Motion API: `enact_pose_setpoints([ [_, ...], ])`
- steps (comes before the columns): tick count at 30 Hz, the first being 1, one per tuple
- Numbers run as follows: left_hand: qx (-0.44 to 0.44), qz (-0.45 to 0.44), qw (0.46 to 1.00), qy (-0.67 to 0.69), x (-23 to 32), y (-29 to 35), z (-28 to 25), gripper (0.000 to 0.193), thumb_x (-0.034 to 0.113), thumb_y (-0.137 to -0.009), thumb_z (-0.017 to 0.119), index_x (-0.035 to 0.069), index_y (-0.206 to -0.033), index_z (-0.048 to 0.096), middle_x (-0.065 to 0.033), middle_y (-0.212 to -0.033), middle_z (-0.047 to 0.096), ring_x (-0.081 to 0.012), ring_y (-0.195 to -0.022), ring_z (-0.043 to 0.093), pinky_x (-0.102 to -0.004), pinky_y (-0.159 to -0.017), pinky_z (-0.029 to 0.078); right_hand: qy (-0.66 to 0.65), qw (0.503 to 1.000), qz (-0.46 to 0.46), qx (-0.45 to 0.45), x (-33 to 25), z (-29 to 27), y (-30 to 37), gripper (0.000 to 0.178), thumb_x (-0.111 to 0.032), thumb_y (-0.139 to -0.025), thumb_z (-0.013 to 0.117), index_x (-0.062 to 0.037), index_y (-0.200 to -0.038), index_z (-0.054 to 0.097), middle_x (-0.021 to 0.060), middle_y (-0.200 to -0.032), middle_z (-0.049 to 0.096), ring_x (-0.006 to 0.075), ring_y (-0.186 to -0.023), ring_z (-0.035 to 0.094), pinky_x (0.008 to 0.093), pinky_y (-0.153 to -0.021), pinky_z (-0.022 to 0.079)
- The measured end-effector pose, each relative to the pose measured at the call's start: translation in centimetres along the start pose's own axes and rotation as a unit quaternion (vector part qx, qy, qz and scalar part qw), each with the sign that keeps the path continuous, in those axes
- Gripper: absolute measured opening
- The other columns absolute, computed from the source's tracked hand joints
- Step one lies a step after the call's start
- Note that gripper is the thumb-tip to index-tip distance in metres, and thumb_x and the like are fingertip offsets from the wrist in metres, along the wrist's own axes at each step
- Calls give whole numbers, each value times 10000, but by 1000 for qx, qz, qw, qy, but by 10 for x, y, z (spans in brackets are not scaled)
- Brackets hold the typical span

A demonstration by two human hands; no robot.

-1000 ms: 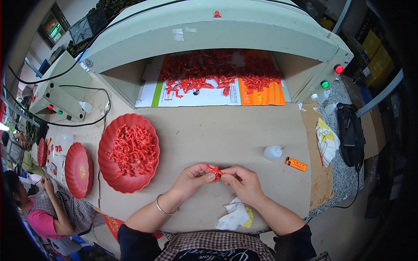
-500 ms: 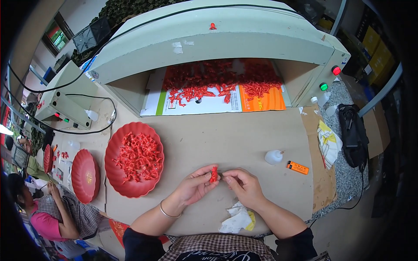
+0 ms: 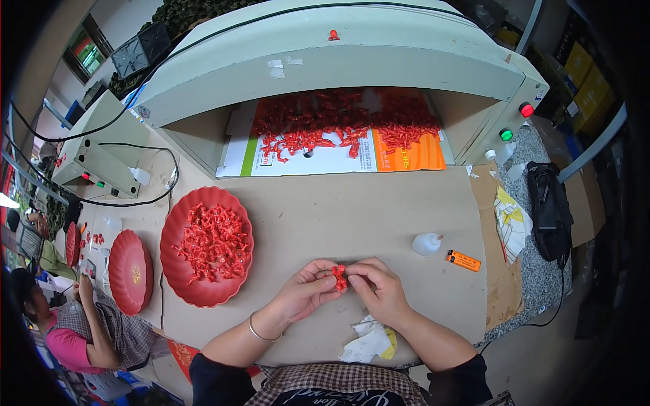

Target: The person applies glue from a squeeze bottle to small plastic pieces and attaches them together by hand.

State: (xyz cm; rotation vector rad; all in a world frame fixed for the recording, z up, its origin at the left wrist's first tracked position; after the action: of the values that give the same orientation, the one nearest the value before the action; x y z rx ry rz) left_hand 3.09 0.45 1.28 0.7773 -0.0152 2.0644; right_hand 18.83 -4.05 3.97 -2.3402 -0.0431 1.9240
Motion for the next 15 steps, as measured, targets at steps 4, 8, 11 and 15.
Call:
enact_pose_setpoints([
  [4, 26, 6, 999, -41, 0, 2, 6, 222, 41, -837, 496, 52, -1058, 480, -73, -1000, 549, -154, -893, 563, -255, -775, 486, -17, 1000, 3, 9, -1, -2, -2, 132, -56, -813, 533, -6, -925, 581, 66, -871, 537, 125, -739, 546, 223, -639, 443],
  [8, 61, 8, 986, -153, 0, 2, 9, 214, 45, -824, 525, 27, -1035, 488, -68, -968, 560, -134, -869, 558, -260, -775, 473, -6, 999, 35, -21, 0, -4, 0, 123, -67, -810, 542, -6, -908, 586, 63, -828, 545, 121, -727, 542, 227, -631, 438],
  [11, 61, 31, 974, -214, -2, 2, 8, 223, 45, -814, 543, 9, -1029, 492, -67, -939, 571, -129, -845, 559, -256, -755, 469, -8, 999, 38, -25, 3, -4, 0, 111, -69, -806, 548, -2, -885, 587, 59, -773, 547, 114, -690, 535, 224, -612, 432],
  [15, 62, 43, 965, -249, -5, 3, 4, 220, 40, -805, 556, -11, -1012, 504, -69, -899, 586, -125, -812, 563, -247, -717, 470, -26, 995, 75, -52, 7, -4, 1, 103, -85, -814, 544, -1, -857, 585, 38, -739, 546, 82, -625, 511, 212, -572, 422],
])
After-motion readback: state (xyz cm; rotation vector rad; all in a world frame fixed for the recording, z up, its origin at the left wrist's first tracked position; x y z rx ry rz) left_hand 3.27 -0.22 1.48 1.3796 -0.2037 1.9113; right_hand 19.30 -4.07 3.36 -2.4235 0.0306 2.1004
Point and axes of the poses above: each hand's wrist, its own y-axis away from the middle knuckle, its own z-axis out of the palm, x = y × z, the point moved 2 cm from there along -y, towards the middle knuckle
